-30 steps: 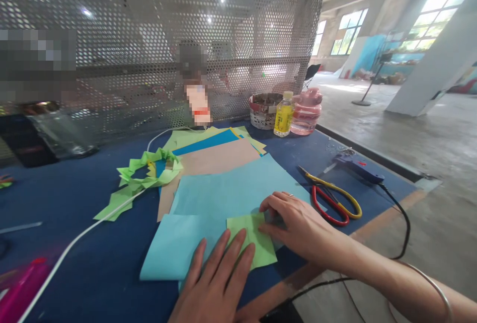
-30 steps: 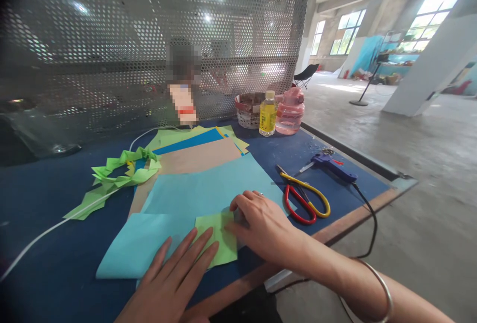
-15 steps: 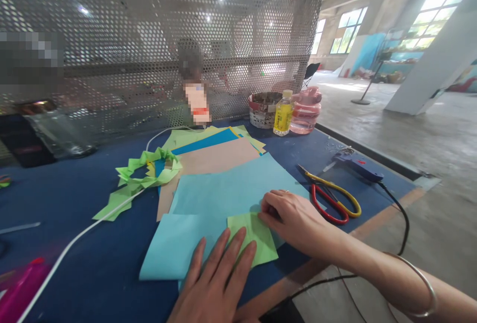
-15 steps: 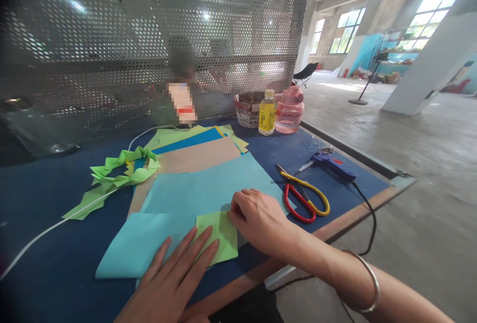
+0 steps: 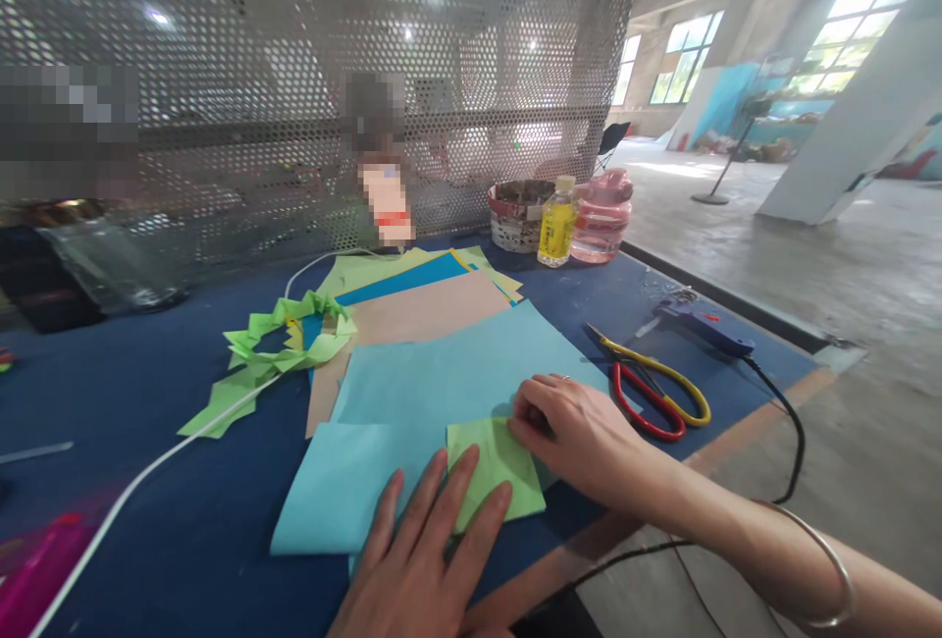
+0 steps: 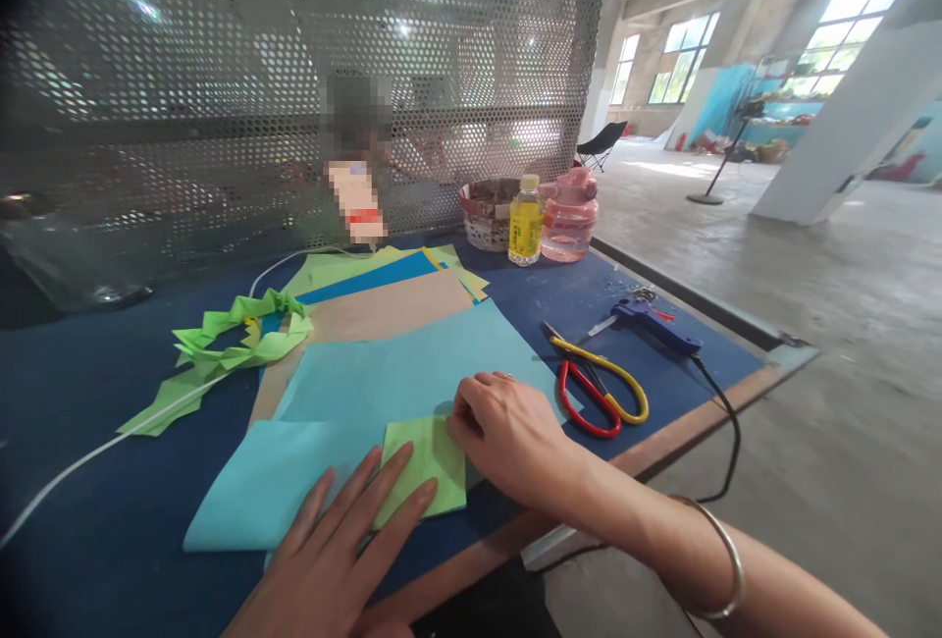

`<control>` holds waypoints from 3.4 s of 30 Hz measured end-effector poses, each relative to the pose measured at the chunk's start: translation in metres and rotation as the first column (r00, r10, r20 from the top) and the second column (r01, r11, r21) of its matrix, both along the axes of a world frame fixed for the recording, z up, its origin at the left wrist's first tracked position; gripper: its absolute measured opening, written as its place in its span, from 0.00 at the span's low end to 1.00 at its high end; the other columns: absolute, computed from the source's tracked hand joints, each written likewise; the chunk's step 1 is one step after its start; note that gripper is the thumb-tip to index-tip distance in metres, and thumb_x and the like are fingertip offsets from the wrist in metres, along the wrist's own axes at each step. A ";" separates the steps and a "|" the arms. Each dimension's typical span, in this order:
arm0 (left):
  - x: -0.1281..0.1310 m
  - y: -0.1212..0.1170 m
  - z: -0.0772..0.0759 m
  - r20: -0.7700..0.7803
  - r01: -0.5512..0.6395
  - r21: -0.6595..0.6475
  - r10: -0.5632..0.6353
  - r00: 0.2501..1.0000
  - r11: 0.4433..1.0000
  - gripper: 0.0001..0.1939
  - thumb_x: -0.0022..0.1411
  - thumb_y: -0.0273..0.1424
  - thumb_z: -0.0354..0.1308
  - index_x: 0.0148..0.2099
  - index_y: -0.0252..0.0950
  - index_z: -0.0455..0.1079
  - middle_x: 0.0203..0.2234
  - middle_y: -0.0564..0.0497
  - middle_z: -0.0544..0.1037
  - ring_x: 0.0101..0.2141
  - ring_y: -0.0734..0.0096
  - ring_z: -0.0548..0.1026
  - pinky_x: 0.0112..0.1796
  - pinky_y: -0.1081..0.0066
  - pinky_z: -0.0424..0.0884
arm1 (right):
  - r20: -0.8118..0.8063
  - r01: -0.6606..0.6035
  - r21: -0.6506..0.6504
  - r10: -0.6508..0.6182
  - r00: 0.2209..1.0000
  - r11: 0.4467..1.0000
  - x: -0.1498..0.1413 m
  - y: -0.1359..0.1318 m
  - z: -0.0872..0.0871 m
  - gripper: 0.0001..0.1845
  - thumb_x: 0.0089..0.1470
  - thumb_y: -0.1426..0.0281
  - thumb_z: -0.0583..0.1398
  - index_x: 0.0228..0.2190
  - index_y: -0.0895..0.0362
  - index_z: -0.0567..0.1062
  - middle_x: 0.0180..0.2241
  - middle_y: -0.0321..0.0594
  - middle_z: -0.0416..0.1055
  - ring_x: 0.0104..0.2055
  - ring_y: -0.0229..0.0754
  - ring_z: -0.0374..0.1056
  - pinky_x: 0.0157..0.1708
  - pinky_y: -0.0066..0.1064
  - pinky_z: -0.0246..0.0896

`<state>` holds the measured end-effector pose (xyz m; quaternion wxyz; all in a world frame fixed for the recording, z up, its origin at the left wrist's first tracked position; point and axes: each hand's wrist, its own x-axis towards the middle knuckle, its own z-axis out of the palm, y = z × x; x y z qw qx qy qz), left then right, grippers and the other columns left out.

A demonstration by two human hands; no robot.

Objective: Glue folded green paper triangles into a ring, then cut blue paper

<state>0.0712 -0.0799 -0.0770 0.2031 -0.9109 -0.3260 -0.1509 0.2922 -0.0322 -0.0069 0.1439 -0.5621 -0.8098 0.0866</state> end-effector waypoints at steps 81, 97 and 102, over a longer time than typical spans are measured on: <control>0.003 -0.009 0.016 0.018 -0.013 -0.065 0.014 1.000 0.998 0.38 0.64 0.50 0.45 0.68 0.34 0.46 0.63 0.41 0.58 0.61 0.47 0.55 0.55 0.52 0.55 | 0.261 -0.420 0.377 0.340 0.904 0.826 -0.007 -0.072 -0.050 0.51 0.55 0.41 0.48 0.65 0.66 0.46 0.63 0.53 0.52 0.66 0.51 0.48 0.59 0.42 0.56; -0.021 -0.015 0.016 -0.120 -0.133 -0.159 0.114 0.986 0.978 0.37 0.66 0.34 0.42 0.69 0.22 0.30 0.64 0.34 0.52 0.62 0.50 0.55 0.56 0.59 0.61 | 0.427 -0.446 0.480 0.243 0.871 0.756 -0.013 -0.069 -0.046 0.40 0.62 0.64 0.50 0.65 0.71 0.38 0.57 0.55 0.62 0.56 0.54 0.64 0.44 0.41 0.73; -0.057 -0.021 0.023 -0.117 -0.163 -0.177 0.144 0.983 0.971 0.42 0.66 0.36 0.43 0.68 0.22 0.21 0.62 0.32 0.54 0.62 0.53 0.56 0.54 0.62 0.64 | 0.465 -0.467 0.499 0.229 0.855 0.730 -0.016 -0.069 -0.044 0.50 0.59 0.48 0.46 0.64 0.76 0.40 0.56 0.60 0.63 0.54 0.57 0.67 0.40 0.43 0.75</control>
